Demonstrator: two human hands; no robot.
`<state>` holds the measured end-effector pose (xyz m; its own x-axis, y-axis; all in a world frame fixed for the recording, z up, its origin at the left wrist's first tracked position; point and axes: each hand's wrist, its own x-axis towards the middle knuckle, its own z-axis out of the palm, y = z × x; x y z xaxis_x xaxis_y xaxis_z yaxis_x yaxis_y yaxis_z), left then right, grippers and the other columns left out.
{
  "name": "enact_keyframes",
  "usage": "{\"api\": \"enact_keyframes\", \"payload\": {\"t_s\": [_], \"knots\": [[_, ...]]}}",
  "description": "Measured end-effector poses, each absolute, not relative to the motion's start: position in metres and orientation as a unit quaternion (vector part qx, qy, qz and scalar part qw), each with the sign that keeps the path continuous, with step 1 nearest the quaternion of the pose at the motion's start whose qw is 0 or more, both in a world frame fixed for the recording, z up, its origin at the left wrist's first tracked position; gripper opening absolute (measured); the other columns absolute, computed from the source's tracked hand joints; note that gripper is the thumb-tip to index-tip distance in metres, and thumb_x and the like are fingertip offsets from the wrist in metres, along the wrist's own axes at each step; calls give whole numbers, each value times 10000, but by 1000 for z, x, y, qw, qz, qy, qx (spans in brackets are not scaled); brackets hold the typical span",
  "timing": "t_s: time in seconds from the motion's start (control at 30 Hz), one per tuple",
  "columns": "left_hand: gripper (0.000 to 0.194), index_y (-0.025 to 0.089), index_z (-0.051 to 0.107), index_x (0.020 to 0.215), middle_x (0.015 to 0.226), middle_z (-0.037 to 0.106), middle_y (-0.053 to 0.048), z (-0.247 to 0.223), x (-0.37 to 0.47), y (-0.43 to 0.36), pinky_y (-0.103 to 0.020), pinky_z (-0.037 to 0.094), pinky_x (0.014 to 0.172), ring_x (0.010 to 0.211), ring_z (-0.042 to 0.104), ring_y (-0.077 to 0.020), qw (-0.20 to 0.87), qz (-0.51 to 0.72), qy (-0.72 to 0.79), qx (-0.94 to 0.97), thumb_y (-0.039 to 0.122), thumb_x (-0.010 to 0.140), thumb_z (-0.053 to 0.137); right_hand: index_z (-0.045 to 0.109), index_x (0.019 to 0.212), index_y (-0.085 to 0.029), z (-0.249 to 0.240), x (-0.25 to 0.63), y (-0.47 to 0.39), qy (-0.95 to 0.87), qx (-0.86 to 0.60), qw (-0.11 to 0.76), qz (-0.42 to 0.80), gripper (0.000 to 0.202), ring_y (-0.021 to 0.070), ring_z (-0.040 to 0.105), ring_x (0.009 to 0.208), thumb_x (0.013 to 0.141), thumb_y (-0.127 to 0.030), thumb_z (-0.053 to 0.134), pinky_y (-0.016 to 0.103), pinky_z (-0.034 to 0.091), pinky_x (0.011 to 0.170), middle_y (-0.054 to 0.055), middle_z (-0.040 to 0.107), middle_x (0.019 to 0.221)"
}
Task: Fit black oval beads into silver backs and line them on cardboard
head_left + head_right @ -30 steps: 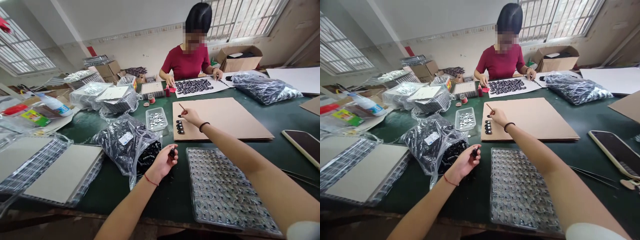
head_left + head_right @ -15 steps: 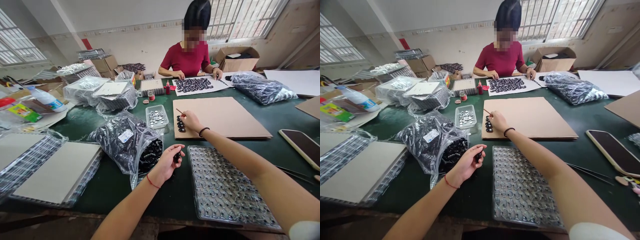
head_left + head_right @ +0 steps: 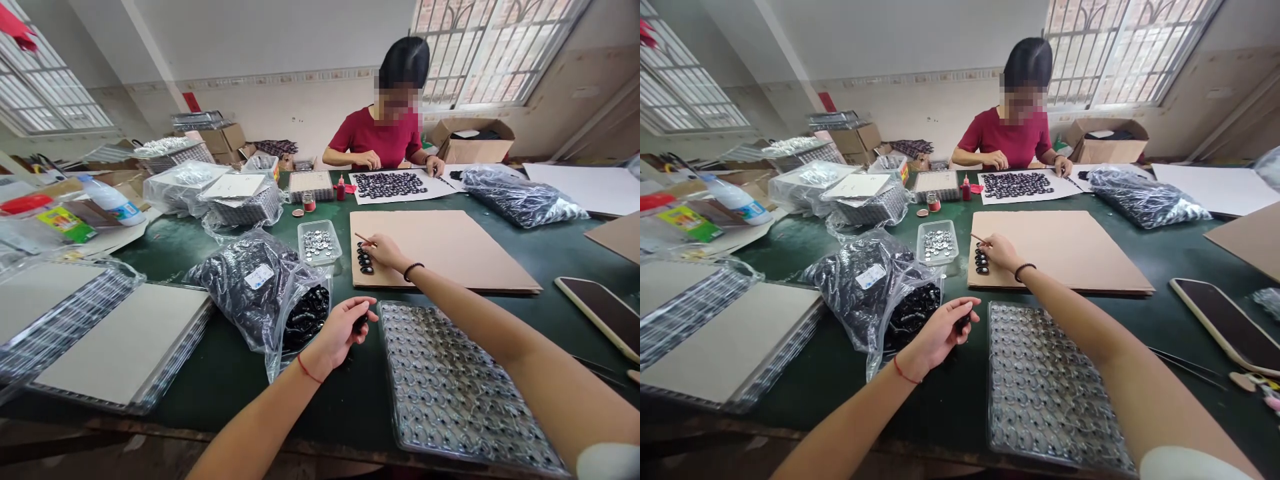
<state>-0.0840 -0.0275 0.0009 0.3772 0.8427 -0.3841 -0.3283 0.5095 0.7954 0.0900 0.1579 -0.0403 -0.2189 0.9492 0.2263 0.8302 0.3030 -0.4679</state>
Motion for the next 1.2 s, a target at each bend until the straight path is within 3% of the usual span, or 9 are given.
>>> {"api": "enact_keyframes", "payload": {"t_s": [0.2, 0.43, 0.7, 0.87, 1.0, 1.2], "knots": [[246, 127, 609, 972, 740, 627, -54, 3, -84, -28, -152, 285, 369, 481, 501, -58, 784, 376, 396, 296, 248, 759, 588, 658, 946, -157, -44, 90, 168, -751, -602, 247, 115, 228, 160, 545, 831, 851, -255, 476, 251, 379, 749, 83, 600, 928], [217, 122, 597, 913, 581, 556, -2, 5, -85, -26, -163, 283, 346, 447, 528, -91, 780, 381, 397, 298, 265, 753, 572, 678, 883, -159, -40, 86, 169, -753, -588, 265, 129, 192, 156, 551, 787, 821, -233, 512, 240, 377, 706, 74, 621, 861], [225, 143, 537, 818, 567, 532, 24, 1, -86, -19, -120, 220, 336, 447, 488, -57, 758, 402, 415, 304, 286, 692, 659, 637, 918, -132, 6, 128, 107, -700, -580, 377, 177, 366, 116, 534, 620, 896, -333, 332, 221, 400, 565, 43, 612, 742], [158, 129, 553, 837, 478, 391, 77, 15, -78, -15, -103, 232, 326, 381, 365, -16, 788, 411, 393, 235, 227, 737, 626, 614, 758, -132, 11, 187, 25, -652, -520, 486, 261, 447, 98, 486, 524, 883, -468, 348, 207, 380, 490, 4, 499, 566], [135, 132, 562, 853, 547, 442, 58, 36, -50, -13, -90, 217, 317, 374, 331, 4, 807, 406, 368, 221, 201, 750, 614, 567, 738, -144, -3, 208, -8, -651, -539, 459, 275, 421, 92, 447, 453, 881, -478, 355, 205, 347, 454, -22, 465, 503], [220, 129, 601, 848, 600, 484, 34, 26, -2, -22, -106, 170, 327, 387, 327, 6, 783, 375, 366, 335, 278, 700, 666, 581, 747, -154, -8, 203, -19, -777, -508, 333, 163, 309, 141, 563, 638, 889, -356, 396, 230, 375, 585, 56, 630, 712]]}}
